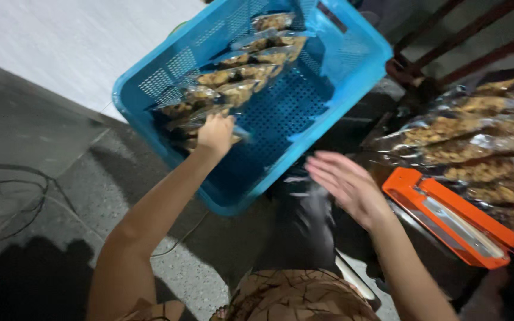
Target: The person seals clear plastic bags filled with snack pieces using an orange handheld heat sealer. After sealing, the person places the sealed bags into a blue plastic basket. The process is repeated for multiple bags.
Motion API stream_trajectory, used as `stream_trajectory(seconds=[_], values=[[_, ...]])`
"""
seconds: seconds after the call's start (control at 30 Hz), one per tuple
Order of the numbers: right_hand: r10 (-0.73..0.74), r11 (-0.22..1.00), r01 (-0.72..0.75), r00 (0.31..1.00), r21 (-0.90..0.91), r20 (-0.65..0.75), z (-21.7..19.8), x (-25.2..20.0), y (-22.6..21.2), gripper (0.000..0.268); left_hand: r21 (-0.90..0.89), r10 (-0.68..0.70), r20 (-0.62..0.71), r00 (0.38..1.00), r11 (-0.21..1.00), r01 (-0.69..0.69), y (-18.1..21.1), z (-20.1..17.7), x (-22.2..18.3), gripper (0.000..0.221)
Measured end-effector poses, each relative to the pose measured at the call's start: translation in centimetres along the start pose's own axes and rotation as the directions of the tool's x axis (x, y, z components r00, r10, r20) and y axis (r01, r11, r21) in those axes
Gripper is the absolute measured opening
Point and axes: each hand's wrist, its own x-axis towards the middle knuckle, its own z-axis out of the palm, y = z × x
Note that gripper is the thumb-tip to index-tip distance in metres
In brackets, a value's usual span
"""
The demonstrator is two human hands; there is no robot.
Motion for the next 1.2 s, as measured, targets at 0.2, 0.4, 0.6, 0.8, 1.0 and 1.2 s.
stream_trajectory(seconds=[0.2, 0.4, 0.6, 0.8, 1.0, 1.2], values=[[-0.366, 0.761, 0.526, 0.832, 0.381, -0.417, -14.1, -16.1, 7.1, 0.018, 0.383, -0.280, 0.346, 0.895, 0.913, 0.137, 7.3, -7.9, -1.2, 0.036], [-0.473, 0.828, 0.338, -0.008, -0.448, -0.881, -25.1, -33.7, 14.0, 0.006, -0.227, 0.214, -0.149, 0.965, 0.943, -0.244, 24.1, -14.2, -4.4, 0.045], [-0.951, 0.228, -0.764, -0.040, -0.603, -0.308, -32.3, -43.7, 10.9, 0.044, -0.432, 0.637, -0.155, 0.755, 0.644, -0.632, 42.7, -12.2, -10.6, 0.040], [-0.973, 0.184, -0.811, -0.070, -0.555, -0.221, -38.8, -49.1, 10.5, 0.038, -0.544, 0.807, -0.022, 0.590, 0.485, -0.685, 49.4, -10.4, -15.5, 0.041], [-0.965, 0.013, -0.839, 0.133, -0.544, -0.228, -39.6, -52.8, 9.1, 0.021, -0.579, 0.854, 0.063, 0.517, 0.453, -0.678, 50.7, -10.2, -15.8, 0.038], [-0.958, -0.250, -0.673, 0.277, -0.696, 0.076, -27.7, -49.4, 4.6, 0.014, -0.699, 0.884, 0.022, 0.466, 0.347, -0.625, 54.1, -9.2, -15.8, 0.061]])
